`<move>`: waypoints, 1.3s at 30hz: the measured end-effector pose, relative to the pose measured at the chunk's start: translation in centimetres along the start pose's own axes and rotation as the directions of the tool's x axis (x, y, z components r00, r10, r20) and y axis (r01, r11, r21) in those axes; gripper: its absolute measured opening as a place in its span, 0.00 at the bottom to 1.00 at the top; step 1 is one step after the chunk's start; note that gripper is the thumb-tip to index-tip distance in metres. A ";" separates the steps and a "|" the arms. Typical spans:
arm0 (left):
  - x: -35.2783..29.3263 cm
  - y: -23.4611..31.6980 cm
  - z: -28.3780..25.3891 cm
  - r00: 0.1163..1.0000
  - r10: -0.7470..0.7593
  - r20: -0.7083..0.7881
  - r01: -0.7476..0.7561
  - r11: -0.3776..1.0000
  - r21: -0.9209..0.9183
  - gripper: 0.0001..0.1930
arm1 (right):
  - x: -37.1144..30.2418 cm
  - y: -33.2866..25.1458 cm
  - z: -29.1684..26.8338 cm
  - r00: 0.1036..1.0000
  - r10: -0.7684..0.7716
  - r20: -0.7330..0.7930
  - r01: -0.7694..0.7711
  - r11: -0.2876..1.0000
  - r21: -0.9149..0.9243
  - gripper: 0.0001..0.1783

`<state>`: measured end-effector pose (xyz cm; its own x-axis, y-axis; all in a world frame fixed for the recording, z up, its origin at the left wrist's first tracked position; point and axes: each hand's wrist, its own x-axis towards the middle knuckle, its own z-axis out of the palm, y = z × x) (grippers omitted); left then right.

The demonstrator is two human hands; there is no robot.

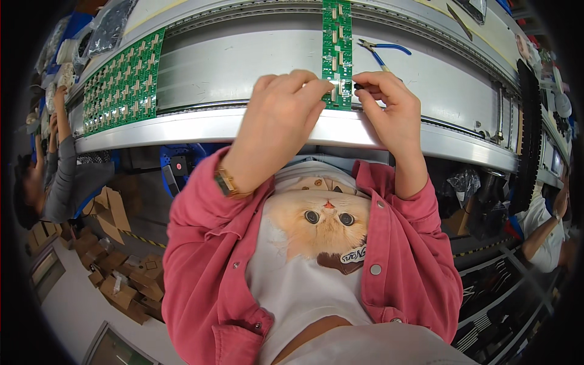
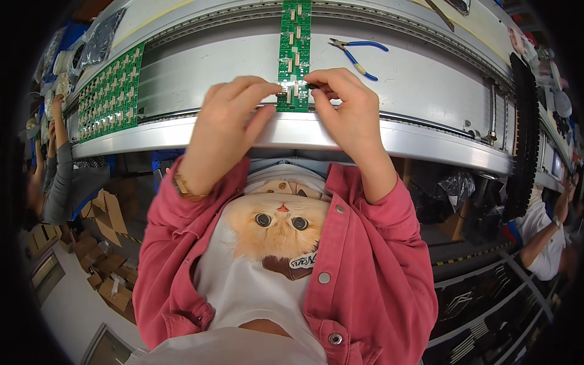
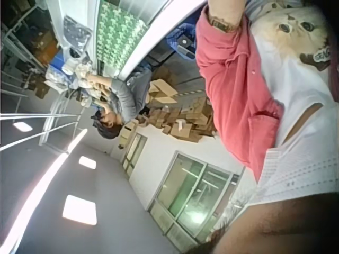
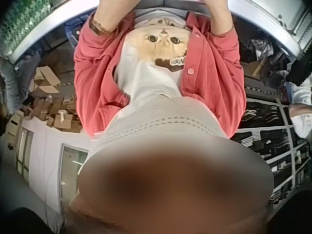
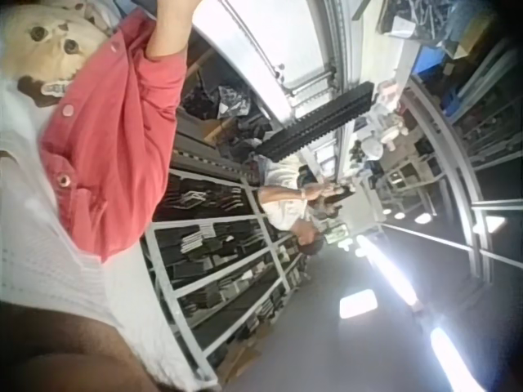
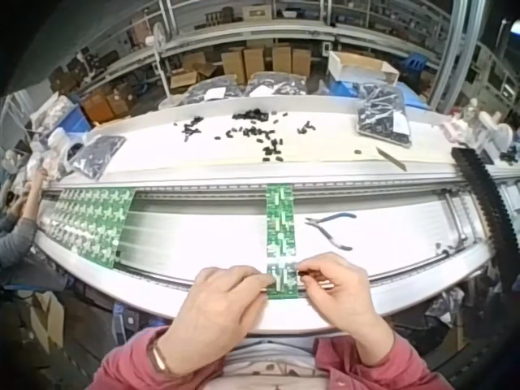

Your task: Assembling electronic components onto a printed circuit board on an assembly line.

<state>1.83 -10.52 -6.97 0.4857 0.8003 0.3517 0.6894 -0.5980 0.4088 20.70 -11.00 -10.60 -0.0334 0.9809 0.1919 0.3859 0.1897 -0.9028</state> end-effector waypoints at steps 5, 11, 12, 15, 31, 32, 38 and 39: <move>5.0 -3.6 -3.9 0.973 0.198 0.122 -0.210 0.973 0.093 0.12 | -0.7 0.0 0.8 1.000 0.007 -0.004 -0.007 0.998 -0.058 0.09; 14.6 -15.4 0.2 0.981 0.177 0.079 -0.191 0.948 0.255 0.10 | -1.3 -1.6 2.6 0.980 -0.198 -0.007 0.195 0.972 -0.132 0.09; 15.0 -15.7 1.1 0.982 0.174 0.070 -0.186 0.950 0.249 0.10 | -1.5 -1.7 2.8 0.981 -0.191 -0.005 0.189 0.972 -0.141 0.09; 15.7 -15.7 3.9 0.993 0.116 -0.029 -0.115 0.993 0.026 0.08 | -1.9 -1.0 3.4 0.987 -0.161 -0.009 0.157 0.970 -0.184 0.09; 15.0 -18.0 7.5 0.933 0.280 -0.225 -0.284 0.959 0.013 0.07 | -2.3 0.0 5.5 0.984 -0.155 0.088 0.171 0.958 -0.229 0.09; 14.7 -17.4 7.2 0.952 0.227 -0.206 -0.245 0.967 -0.065 0.07 | -2.3 0.0 5.5 0.985 -0.150 0.084 0.166 0.958 -0.233 0.09; 12.5 -15.1 3.9 0.990 0.120 -0.073 -0.134 0.964 -0.228 0.07 | -2.8 0.0 6.1 0.985 -0.144 0.090 0.162 0.956 -0.243 0.10; 12.2 -14.9 3.6 0.992 0.121 -0.043 -0.127 0.964 -0.233 0.07 | -2.9 0.1 6.1 0.985 -0.144 0.093 0.163 0.956 -0.244 0.10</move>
<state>-0.55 8.28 -11.82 0.5417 0.7196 0.4344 0.4778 -0.6888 0.5452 15.19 -13.53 -13.54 -0.1737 0.9431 0.2834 0.5887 0.3302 -0.7379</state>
